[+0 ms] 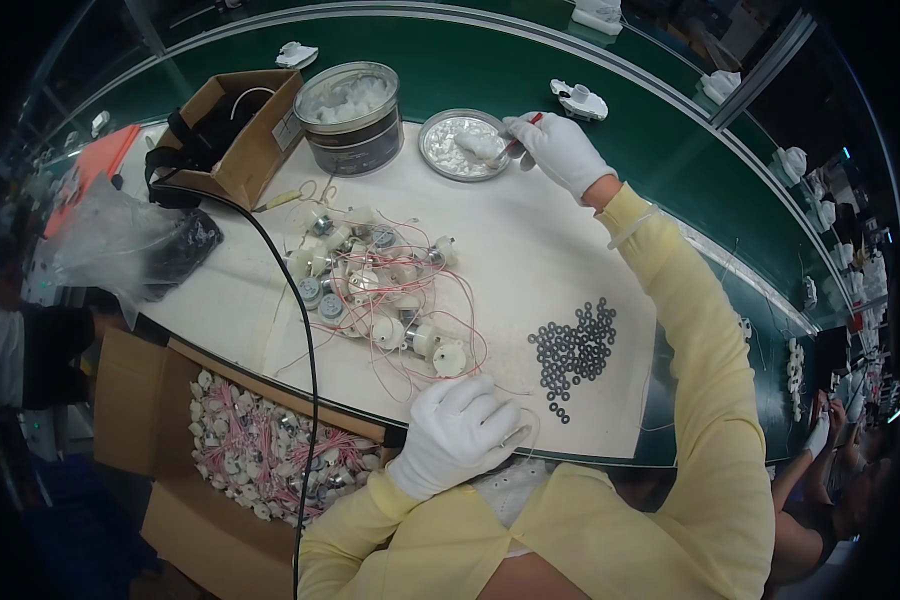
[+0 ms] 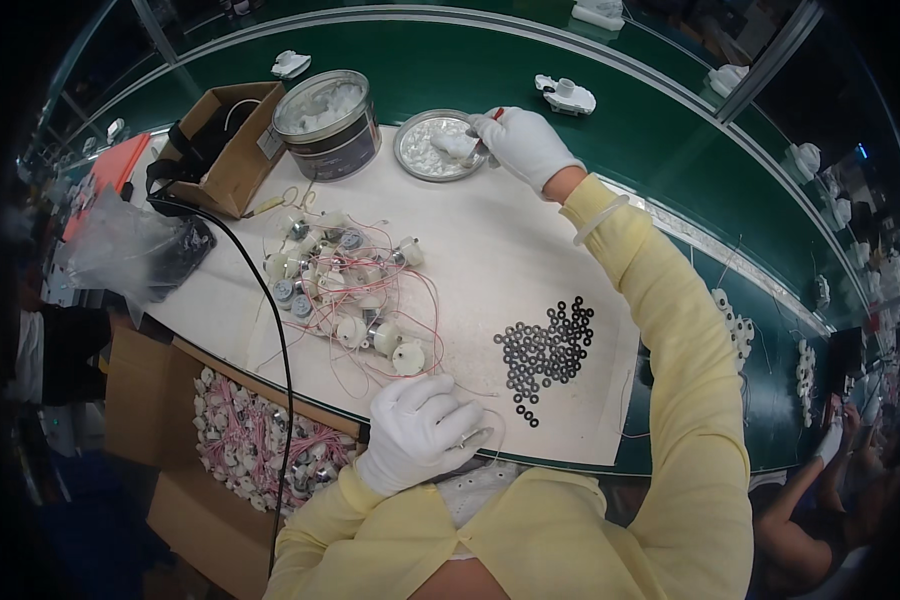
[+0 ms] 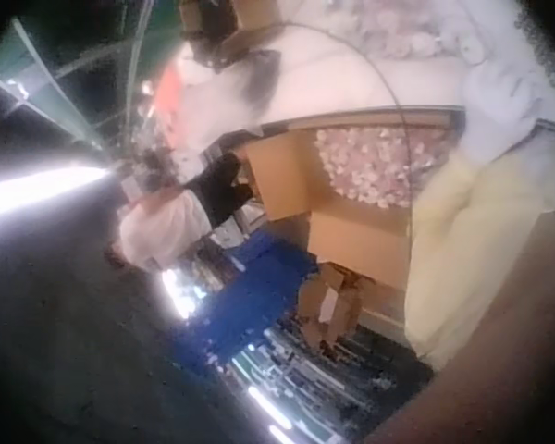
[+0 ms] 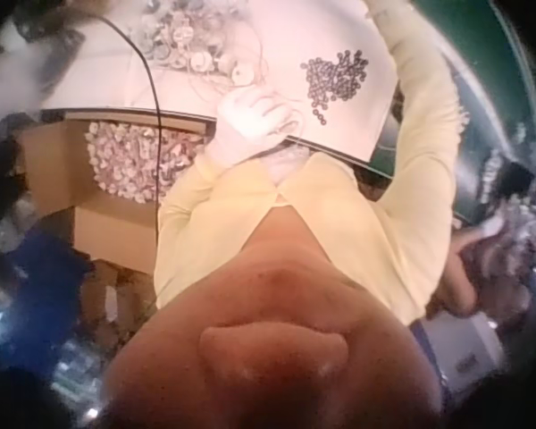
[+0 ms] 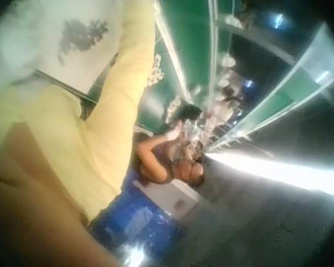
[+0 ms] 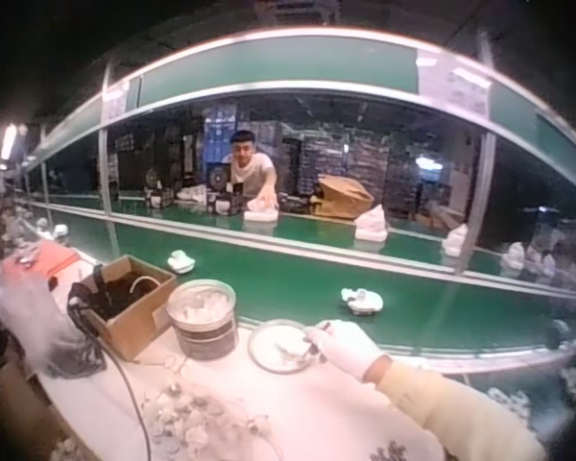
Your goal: The person assembles small white electronic components by inserting metal washers into them. They pick up a component, place a washer into a hole, and then set the finished unit aside on the table. The process is repeated continuously with components and washers arranged on the work surface.
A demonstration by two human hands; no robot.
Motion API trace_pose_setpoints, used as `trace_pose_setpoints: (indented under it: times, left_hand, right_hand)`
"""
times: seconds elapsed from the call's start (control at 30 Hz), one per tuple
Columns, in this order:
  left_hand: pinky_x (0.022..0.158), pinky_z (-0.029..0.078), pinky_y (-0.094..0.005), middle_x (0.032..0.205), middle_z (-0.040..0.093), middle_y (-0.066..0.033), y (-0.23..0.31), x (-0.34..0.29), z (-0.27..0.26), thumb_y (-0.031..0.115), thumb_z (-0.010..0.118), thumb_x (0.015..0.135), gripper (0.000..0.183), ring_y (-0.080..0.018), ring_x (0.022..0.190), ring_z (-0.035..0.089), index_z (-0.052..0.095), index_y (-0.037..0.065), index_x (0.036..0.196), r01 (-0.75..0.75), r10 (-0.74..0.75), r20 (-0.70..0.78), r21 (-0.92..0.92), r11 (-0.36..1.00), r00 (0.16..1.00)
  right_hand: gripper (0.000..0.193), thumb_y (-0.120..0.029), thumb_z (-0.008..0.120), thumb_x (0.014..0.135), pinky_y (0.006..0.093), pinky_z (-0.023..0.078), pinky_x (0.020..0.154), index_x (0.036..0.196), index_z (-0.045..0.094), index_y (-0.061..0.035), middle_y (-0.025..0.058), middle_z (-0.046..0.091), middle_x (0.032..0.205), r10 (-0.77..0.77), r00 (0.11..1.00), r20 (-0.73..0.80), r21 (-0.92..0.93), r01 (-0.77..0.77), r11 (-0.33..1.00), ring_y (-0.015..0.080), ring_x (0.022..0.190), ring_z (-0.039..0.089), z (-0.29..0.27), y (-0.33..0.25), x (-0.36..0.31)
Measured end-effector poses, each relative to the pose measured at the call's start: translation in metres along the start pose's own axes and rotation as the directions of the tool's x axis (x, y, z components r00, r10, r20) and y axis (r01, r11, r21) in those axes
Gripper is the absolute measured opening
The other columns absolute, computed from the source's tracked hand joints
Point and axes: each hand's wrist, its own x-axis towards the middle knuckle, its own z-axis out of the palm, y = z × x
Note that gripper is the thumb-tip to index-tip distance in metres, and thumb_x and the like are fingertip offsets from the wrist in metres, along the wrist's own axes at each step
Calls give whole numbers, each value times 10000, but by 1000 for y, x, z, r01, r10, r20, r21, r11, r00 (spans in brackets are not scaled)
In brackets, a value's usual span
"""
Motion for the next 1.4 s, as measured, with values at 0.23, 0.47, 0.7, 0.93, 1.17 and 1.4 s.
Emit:
trace_pose_setpoints:
  times: [0.23, 0.47, 0.7, 0.93, 1.17, 1.4]
  left_hand:
    - [704, 526, -376, 807, 603, 14, -1, 6, -1, 310, 860, 727, 252, -212, 913, 664, 706, 183, 881, -12, 12, 26, -17, 1000, 1000]
    - [748, 558, -380, 796, 600, 8, -1, 0, -2, 310, 846, 732, 257, -205, 931, 678, 686, 163, 870, 16, -17, -10, -27, 1000, 1000]
    - [780, 567, -388, 830, 624, 3, 0, -12, 0, 331, 827, 748, 263, -224, 953, 686, 660, 159, 858, 16, -16, -8, -13, 1000, 1000]
    - [749, 565, -394, 813, 615, 13, 1, -4, 5, 345, 861, 696, 313, -225, 954, 689, 677, 170, 880, -9, 11, -38, 62, 998, 999]
    - [752, 553, -399, 807, 627, 13, 7, -1, 7, 324, 864, 676, 316, -221, 975, 686, 707, 188, 915, 5, -3, -15, 134, 991, 1000]
    - [732, 526, -415, 876, 650, -11, 7, -3, 4, 317, 866, 640, 352, -250, 989, 684, 723, 196, 937, 17, -27, 59, 157, 987, 998]
  right_hand:
    - [300, -259, 602, 1068, 197, 421, 599, 1138, 768, -19, 41, 768, 894, -63, 993, -97, 298, 89, 950, 73, 700, 638, -53, -31, -35]
    - [325, 17, 698, 791, 367, 494, 685, 1099, 788, -36, 85, 645, 761, -737, 672, 66, -541, 645, 539, 265, 703, 588, -102, -111, -231]
    - [314, -1, 675, 826, 355, 494, 683, 1124, 772, -29, 93, 656, 804, -612, 785, 95, -499, 570, 653, 250, 715, 595, -77, -46, -297]
    - [306, -19, 652, 861, 342, 494, 681, 1149, 756, -22, 101, 667, 847, -555, 830, -51, -440, 481, 759, 236, 727, 603, -95, -10, -317]
    - [301, -37, 629, 896, 329, 494, 680, 1174, 741, -14, 109, 677, 889, -490, 850, -194, -374, 398, 838, 222, 739, 611, -116, 20, -339]
    - [298, -55, 606, 930, 317, 494, 678, 1199, 725, -7, 117, 688, 932, -437, 837, -329, -310, 341, 887, 207, 752, 618, -135, 42, -365]
